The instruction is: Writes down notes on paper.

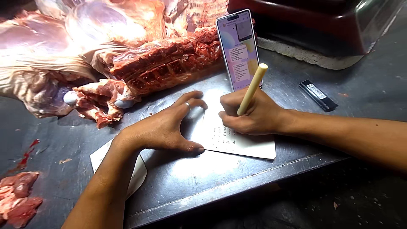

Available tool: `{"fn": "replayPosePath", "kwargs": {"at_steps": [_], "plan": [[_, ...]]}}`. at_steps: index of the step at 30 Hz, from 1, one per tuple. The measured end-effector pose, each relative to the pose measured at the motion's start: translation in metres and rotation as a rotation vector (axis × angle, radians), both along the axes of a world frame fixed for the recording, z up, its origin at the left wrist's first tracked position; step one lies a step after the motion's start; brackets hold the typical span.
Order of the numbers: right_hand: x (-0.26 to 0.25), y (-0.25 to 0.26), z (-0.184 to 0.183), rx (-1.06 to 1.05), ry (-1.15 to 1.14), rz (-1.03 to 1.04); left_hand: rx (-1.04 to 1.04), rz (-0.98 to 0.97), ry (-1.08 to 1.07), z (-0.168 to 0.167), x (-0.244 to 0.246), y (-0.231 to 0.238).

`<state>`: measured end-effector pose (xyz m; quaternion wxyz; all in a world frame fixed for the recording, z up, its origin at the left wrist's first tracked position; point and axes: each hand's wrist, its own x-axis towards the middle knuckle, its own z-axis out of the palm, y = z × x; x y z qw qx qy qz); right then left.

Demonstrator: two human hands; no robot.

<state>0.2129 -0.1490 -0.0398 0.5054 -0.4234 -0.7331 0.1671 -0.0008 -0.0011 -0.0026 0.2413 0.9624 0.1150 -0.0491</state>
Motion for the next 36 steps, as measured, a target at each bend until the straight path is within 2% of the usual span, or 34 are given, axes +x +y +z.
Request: {"fn": "replayPosePath", "kwargs": {"at_steps": [9, 15, 26, 32, 36], "plan": [[-0.016, -0.014, 0.005, -0.046, 0.001, 0.150, 0.005, -0.008, -0.002, -0.001, -0.006, 0.008], [-0.017, -0.014, 0.005, -0.104, 0.002, 0.116, 0.046, 0.019, 0.028, 0.002, -0.008, 0.007], [-0.023, -0.013, 0.009, -0.056, 0.048, 0.161, 0.009, 0.026, 0.045, 0.001, -0.005, 0.005], [-0.025, -0.013, 0.004, -0.161, 0.058, 0.123, -0.035, 0.012, 0.062, 0.004, -0.002, 0.005], [-0.023, -0.013, 0.004, -0.128, 0.003, 0.155, -0.044, 0.004, 0.065, 0.005, -0.002, 0.005]]}}
